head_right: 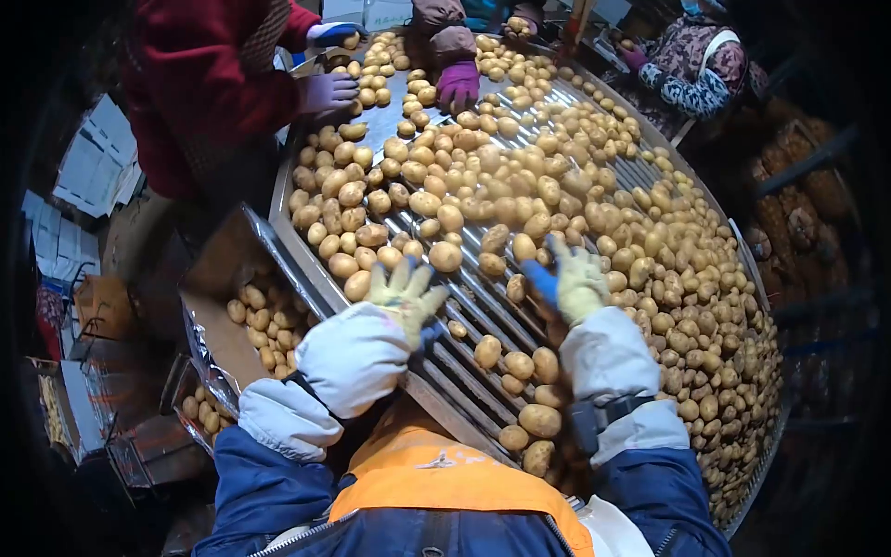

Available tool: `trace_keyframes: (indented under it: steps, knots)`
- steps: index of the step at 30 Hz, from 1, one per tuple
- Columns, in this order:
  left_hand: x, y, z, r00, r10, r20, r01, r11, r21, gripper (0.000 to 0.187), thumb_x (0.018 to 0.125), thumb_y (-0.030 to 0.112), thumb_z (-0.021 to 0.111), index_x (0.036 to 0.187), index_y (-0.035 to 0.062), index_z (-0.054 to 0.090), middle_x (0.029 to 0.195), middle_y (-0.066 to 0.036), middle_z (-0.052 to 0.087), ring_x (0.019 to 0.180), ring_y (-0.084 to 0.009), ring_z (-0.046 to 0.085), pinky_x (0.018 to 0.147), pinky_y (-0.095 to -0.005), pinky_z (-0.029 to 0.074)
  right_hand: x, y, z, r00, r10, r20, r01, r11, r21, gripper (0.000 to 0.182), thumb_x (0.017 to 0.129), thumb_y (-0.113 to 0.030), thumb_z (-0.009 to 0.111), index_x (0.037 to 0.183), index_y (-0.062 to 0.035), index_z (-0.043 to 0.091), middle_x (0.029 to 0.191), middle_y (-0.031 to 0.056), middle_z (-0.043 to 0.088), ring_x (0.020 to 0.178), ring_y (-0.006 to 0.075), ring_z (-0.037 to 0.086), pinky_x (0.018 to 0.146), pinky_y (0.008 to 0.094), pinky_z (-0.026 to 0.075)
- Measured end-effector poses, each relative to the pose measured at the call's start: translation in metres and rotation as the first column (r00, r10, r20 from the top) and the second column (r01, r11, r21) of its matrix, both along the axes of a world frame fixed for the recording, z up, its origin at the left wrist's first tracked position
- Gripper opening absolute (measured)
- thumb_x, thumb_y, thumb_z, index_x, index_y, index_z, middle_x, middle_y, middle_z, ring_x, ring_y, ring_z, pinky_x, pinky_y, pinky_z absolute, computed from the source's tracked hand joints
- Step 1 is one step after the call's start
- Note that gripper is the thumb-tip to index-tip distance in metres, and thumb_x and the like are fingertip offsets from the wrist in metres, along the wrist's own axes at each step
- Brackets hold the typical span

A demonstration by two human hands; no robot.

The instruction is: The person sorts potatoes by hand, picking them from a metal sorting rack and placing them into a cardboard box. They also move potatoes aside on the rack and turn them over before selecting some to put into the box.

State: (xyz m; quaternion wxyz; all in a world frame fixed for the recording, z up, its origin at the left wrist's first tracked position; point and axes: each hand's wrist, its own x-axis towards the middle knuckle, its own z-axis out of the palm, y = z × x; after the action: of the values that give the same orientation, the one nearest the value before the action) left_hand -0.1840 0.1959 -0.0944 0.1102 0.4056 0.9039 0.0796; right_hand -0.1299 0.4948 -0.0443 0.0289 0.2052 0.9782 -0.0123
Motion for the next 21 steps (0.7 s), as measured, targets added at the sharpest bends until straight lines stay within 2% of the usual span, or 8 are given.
trace_keyframes:
  steps: [3, 6, 8, 12, 14, 18, 20, 21]
  knots:
    - [-0.038, -0.008, 0.02, 0.998, 0.066, 0.02, -0.065, 0.997, -0.042, 0.06, 0.085, 0.054, 0.074, 0.138, 0.026, 0.064, 0.16, -0.017, 0.04, 0.151, -0.0497, 0.025, 0.121, -0.0696, 0.015, -0.001, -0.058, 0.011, 0.992, 0.128, 0.021, -0.119, 0.962, -0.247, 0.079, 0.087, -0.061, 0.072, 0.152, -0.0223, 0.051, 0.144, 0.0338, 0.05, 0.133, 0.0493, 0.048, 0.112, 0.0558, 0.041]
    - [-0.059, -0.01, 0.013, 0.995, 0.099, -0.019, -0.099, 0.995, -0.028, 0.057, 0.086, 0.053, 0.074, 0.134, 0.0244, 0.066, 0.162, -0.019, 0.037, 0.151, -0.0522, 0.025, 0.121, -0.0719, 0.012, 0.018, -0.099, -0.006, 0.928, 0.358, -0.102, -0.371, 0.915, -0.16, 0.078, 0.089, -0.053, 0.074, 0.152, -0.014, 0.049, 0.146, 0.0348, 0.048, 0.132, 0.0541, 0.047, 0.114, 0.0532, 0.04]
    - [-0.05, -0.019, 0.009, 0.993, 0.107, -0.055, -0.103, 0.992, 0.07, 0.058, 0.088, 0.049, 0.072, 0.137, 0.0208, 0.063, 0.158, -0.022, 0.04, 0.145, -0.0525, 0.033, 0.117, -0.0738, 0.021, 0.027, -0.11, 0.01, 0.853, 0.519, -0.051, -0.517, 0.83, -0.208, 0.073, 0.089, -0.044, 0.077, 0.148, -0.0088, 0.053, 0.151, 0.0345, 0.044, 0.133, 0.053, 0.049, 0.113, 0.0508, 0.042]
    - [0.015, -0.045, 0.031, 0.998, 0.069, 0.011, -0.069, 0.956, 0.286, 0.052, 0.091, 0.041, 0.069, 0.133, 0.0105, 0.063, 0.149, -0.025, 0.05, 0.138, -0.0513, 0.042, 0.114, -0.0722, 0.027, -0.003, -0.105, 0.043, 0.905, 0.388, -0.175, -0.417, 0.726, -0.546, 0.054, 0.089, -0.027, 0.078, 0.136, -0.0054, 0.063, 0.135, 0.0223, 0.064, 0.123, 0.0389, 0.063, 0.101, 0.0454, 0.053]
    - [0.037, -0.051, 0.043, 1.0, 0.024, 0.006, -0.024, 0.906, 0.422, 0.042, 0.091, 0.032, 0.072, 0.125, 0.0083, 0.067, 0.137, -0.024, 0.059, 0.128, -0.0501, 0.052, 0.109, -0.0668, 0.036, -0.034, -0.106, 0.03, 0.807, 0.554, -0.207, -0.59, 0.778, -0.217, 0.041, 0.089, -0.025, 0.073, 0.127, -0.0109, 0.065, 0.125, 0.0194, 0.067, 0.111, 0.0377, 0.066, 0.092, 0.0472, 0.054]
    - [0.058, -0.045, 0.045, 0.988, 0.031, 0.153, -0.128, 0.721, 0.681, 0.028, 0.09, 0.014, 0.075, 0.116, 0.0057, 0.071, 0.114, -0.019, 0.069, 0.103, -0.0411, 0.066, 0.09, -0.048, 0.052, -0.088, -0.125, -0.015, 0.741, 0.671, -0.022, -0.669, 0.736, -0.102, 0.027, 0.092, -0.016, 0.063, 0.118, -0.0158, 0.066, 0.115, 0.0156, 0.067, 0.104, 0.0369, 0.067, 0.087, 0.0482, 0.052]
    - [0.062, -0.045, 0.051, 0.879, 0.06, 0.473, -0.386, 0.673, 0.632, 0.024, 0.094, 0.014, 0.074, 0.115, 0.0023, 0.071, 0.112, -0.015, 0.071, 0.097, -0.0316, 0.07, 0.083, -0.0386, 0.056, -0.102, -0.129, -0.023, 0.752, 0.658, 0.043, -0.651, 0.751, -0.108, 0.028, 0.095, -0.014, 0.058, 0.121, -0.0177, 0.066, 0.11, 0.0138, 0.07, 0.103, 0.0367, 0.068, 0.087, 0.0482, 0.052]
    - [0.074, -0.038, 0.049, 0.713, 0.106, 0.693, -0.654, 0.456, 0.603, 0.026, 0.098, 0.018, 0.072, 0.117, 0.0002, 0.072, 0.11, -0.012, 0.073, 0.094, -0.0211, 0.071, 0.078, -0.0314, 0.056, -0.1, -0.127, -0.021, 0.783, 0.622, -0.02, -0.615, 0.767, -0.183, 0.03, 0.094, -0.016, 0.061, 0.124, -0.0178, 0.066, 0.107, 0.0145, 0.071, 0.1, 0.0371, 0.069, 0.086, 0.0482, 0.053]
